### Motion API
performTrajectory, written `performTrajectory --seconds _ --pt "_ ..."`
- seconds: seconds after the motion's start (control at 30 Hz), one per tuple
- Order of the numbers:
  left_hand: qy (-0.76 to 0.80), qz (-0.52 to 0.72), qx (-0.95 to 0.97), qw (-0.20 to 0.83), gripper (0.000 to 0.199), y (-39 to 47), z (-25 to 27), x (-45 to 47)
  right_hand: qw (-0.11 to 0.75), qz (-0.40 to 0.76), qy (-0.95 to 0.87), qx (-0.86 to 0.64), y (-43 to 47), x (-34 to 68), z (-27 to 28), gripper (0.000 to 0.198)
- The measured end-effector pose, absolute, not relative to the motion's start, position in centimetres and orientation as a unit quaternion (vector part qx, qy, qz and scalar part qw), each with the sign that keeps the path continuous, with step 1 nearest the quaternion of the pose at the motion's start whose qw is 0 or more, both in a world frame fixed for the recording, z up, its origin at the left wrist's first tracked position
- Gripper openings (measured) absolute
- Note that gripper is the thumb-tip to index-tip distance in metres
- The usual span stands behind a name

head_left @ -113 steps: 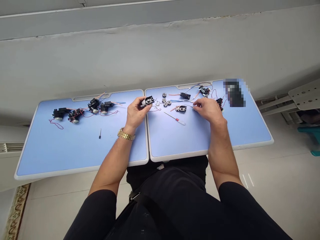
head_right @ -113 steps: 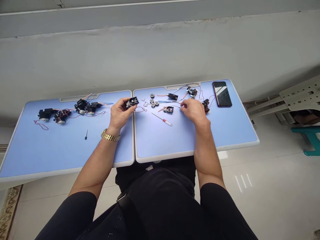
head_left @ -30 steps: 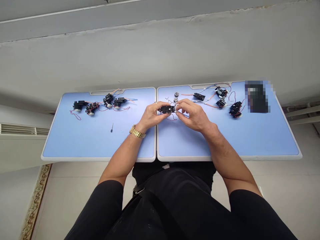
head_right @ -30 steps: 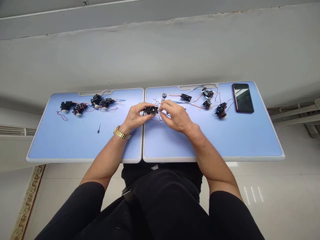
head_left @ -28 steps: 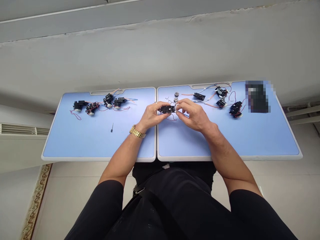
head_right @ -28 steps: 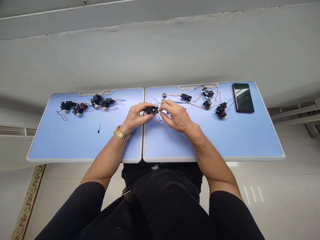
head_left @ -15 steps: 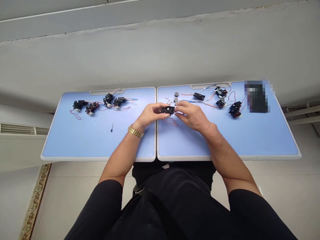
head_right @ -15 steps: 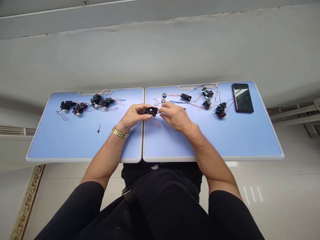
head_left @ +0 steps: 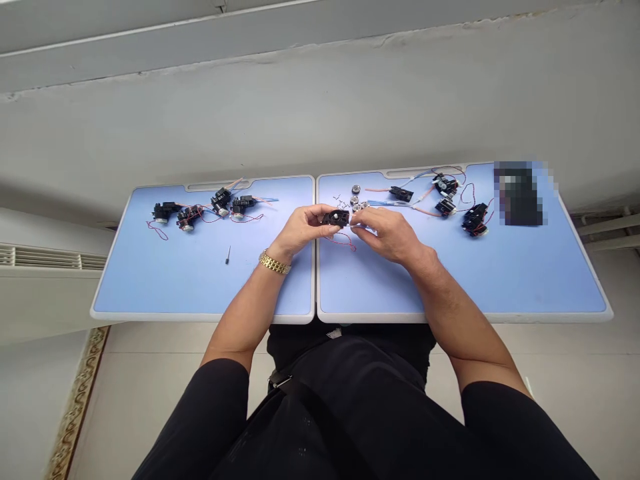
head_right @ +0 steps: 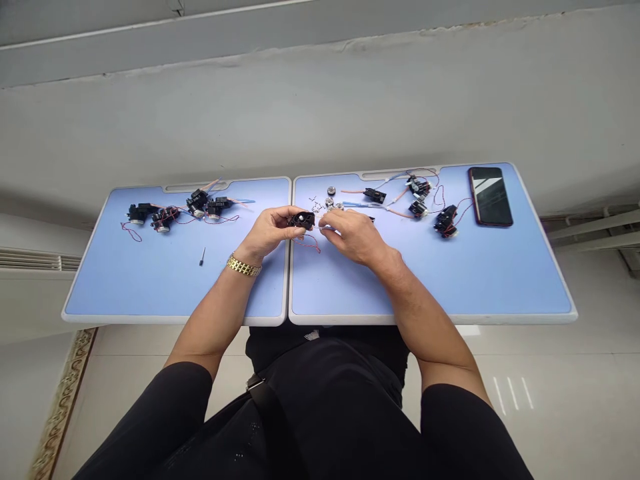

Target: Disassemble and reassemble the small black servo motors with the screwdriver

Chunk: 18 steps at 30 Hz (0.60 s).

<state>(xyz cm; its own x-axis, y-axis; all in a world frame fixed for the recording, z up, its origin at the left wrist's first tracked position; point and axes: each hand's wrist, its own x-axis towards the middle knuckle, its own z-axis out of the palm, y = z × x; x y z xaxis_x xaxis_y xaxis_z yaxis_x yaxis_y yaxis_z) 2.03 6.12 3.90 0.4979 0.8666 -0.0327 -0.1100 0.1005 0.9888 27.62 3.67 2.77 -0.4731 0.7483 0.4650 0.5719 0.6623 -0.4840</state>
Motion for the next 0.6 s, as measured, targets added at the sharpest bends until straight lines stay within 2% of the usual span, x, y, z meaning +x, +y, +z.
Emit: performTrajectory --seconds 0.37,0.6 --pt "0.309 0.376 0.717 0.5 0.038 6.0 2.8 2.0 0.309 0.118 -0.844 -0.422 3.7 27.8 2.5 0.014" --pt "0.299 0.359 0.774 0.427 0.033 5.7 3.4 2.4 0.421 0.122 -0.82 -0.368 3.3 28.2 4.7 0.016"
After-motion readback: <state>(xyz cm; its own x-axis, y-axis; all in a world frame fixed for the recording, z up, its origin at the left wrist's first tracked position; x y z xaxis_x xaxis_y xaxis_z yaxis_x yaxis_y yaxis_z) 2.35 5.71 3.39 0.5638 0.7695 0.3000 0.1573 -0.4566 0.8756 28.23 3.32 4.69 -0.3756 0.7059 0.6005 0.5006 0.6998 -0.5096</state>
